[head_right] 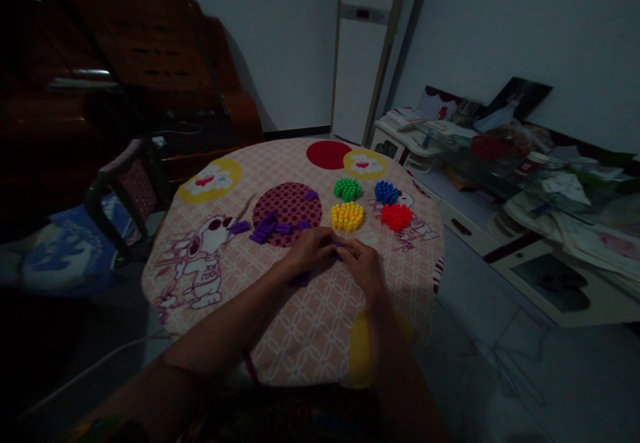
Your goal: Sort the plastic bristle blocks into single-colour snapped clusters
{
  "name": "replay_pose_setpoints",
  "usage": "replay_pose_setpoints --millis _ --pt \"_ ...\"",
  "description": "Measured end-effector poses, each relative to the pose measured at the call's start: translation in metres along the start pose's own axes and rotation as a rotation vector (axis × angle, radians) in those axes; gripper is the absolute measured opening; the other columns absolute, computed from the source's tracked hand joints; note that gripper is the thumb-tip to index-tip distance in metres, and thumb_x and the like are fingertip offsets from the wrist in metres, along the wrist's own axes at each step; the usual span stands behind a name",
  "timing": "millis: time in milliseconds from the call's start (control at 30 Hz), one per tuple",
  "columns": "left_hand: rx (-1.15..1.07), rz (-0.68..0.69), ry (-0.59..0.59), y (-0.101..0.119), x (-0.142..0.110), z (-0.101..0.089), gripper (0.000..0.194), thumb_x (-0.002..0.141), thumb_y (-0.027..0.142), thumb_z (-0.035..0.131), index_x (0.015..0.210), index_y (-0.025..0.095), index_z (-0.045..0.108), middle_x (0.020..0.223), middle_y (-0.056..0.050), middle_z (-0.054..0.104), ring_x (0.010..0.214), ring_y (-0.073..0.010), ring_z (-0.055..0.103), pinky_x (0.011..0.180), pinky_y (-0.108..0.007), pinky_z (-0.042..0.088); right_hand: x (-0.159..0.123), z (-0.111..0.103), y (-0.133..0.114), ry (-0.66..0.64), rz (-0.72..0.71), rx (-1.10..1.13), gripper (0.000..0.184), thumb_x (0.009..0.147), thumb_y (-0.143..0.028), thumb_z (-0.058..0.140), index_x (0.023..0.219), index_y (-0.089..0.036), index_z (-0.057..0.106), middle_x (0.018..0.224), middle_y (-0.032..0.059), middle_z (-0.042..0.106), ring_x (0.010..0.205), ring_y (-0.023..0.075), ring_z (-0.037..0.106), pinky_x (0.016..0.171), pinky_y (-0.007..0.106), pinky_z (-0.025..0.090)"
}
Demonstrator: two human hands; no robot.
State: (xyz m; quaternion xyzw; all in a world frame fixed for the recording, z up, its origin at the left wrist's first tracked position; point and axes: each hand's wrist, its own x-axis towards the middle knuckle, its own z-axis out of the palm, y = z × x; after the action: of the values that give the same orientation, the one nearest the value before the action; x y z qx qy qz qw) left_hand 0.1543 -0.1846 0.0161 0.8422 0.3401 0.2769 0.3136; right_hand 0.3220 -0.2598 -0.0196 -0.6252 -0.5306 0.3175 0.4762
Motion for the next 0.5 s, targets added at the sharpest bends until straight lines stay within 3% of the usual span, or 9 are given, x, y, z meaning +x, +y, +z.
replay_pose_setpoints --millis 167,267,367,500 --pt "-0.029 -0.001 0.007 -0.003 -0.001 0.003 0.010 0.082 0.018 0.067 0.089 0.015 0.072 0.084 -0.004 0.073 0.077 -0.0157 0.065 0.071 -0.025 0.045 0.002 -0.001 0.004 -0.009 -0.063 -0.076 0.037 0.077 -0.049 0.071 0.100 -0.020 0.077 0.071 -0.0004 0.069 0.066 0.0160 0.061 0.061 0.025 0.047" --pt "-0.051 -0.001 0.037 -0.007 0.000 -0.005 0.010 0.084 0.020 0.065 0.090 0.015 0.072 0.086 -0.005 0.074 0.078 -0.0157 0.066 0.071 -0.025 0.047 0.001 0.000 0.005 0.047 -0.051 -0.079 0.036 0.079 -0.051 0.068 0.093 -0.019 0.077 0.074 0.0014 0.071 0.066 0.0170 0.063 0.060 0.026 0.047" --pt "0.008 -0.049 0.159 -0.019 0.000 -0.028 0.014 0.086 0.021 0.062 0.092 0.016 0.073 0.090 -0.006 0.075 0.080 -0.0172 0.067 0.075 -0.027 0.048 0.001 -0.004 0.008 0.191 -0.021 -0.092 0.037 0.081 -0.052 0.065 0.092 -0.018 0.076 0.076 0.0038 0.073 0.067 0.0186 0.065 0.060 0.027 0.047" --pt "0.162 -0.264 0.419 -0.044 -0.007 -0.075 0.017 0.084 0.023 0.062 0.095 0.017 0.074 0.091 -0.006 0.076 0.082 -0.0200 0.068 0.080 -0.030 0.050 0.002 -0.017 0.013 0.447 0.006 -0.245 0.036 0.084 -0.051 0.061 0.091 -0.019 0.075 0.078 0.0060 0.074 0.070 0.0205 0.066 0.064 0.029 0.048"
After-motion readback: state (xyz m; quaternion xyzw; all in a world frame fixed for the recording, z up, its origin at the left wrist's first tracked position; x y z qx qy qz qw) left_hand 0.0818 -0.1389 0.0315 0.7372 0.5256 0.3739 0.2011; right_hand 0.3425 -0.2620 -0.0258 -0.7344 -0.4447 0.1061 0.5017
